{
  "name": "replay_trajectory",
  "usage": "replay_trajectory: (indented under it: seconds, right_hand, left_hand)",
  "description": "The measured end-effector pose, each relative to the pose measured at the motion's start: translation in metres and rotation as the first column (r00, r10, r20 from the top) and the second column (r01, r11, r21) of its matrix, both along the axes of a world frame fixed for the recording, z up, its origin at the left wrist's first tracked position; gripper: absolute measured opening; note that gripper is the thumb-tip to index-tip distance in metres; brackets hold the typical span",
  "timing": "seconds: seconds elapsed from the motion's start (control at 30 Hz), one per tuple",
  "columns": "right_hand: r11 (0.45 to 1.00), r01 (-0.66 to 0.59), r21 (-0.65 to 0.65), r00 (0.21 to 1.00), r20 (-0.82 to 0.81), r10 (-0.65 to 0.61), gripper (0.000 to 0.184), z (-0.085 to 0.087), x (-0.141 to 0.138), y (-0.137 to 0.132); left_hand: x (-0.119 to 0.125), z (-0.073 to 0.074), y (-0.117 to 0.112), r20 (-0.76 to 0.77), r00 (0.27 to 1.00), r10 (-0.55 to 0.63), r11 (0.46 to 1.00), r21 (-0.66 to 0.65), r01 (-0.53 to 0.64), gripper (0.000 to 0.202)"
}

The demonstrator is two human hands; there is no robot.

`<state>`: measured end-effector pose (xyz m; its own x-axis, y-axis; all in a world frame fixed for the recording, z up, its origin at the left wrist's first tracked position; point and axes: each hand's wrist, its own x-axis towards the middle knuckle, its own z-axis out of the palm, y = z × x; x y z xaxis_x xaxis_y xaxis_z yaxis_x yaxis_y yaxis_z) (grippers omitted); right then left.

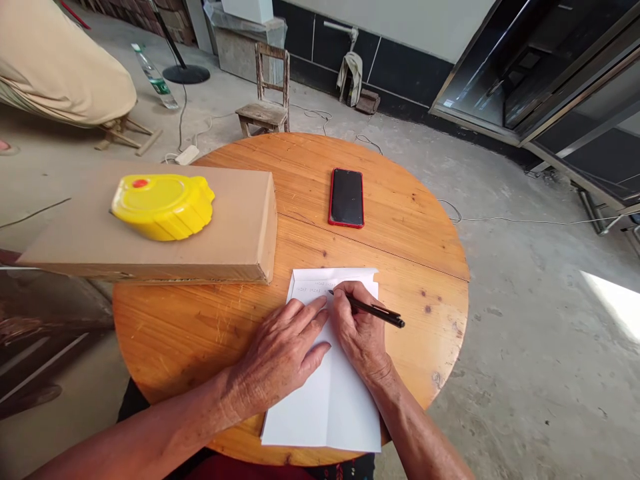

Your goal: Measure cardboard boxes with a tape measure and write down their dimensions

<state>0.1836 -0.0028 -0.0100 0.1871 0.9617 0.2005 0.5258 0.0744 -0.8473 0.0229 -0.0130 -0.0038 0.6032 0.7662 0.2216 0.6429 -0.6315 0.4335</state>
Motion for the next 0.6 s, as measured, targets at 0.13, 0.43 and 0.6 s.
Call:
replay_trajectory:
  seconds: [0.13,0.43,0.6]
  right_hand:
    - [1.000,0.009,0.009,1.000,0.005,-0.009,0.014,0.0015,-0.0009,0.0017]
    - [0.999,0.028,-0.016,1.000,0.006,-0.028,0.015,0.0002,-0.0005,0.0016]
    - [1.000,0.022,-0.022,1.000,0.016,-0.021,0.015,0.0019,-0.0014,0.0017]
  left_hand:
    - [0.0020,-0.0013,-0.0014,0.001,1.000,0.025,1.000,-0.007,-0.025,0.028]
    - [0.0043,-0.0016,-0.0011,0.008,0.999,0.047,0.999,-0.027,-0.046,0.023]
    - [0.0046,-0.0014,-0.0009,0.010,0.999,0.046,0.999,-0.024,-0.046,0.023]
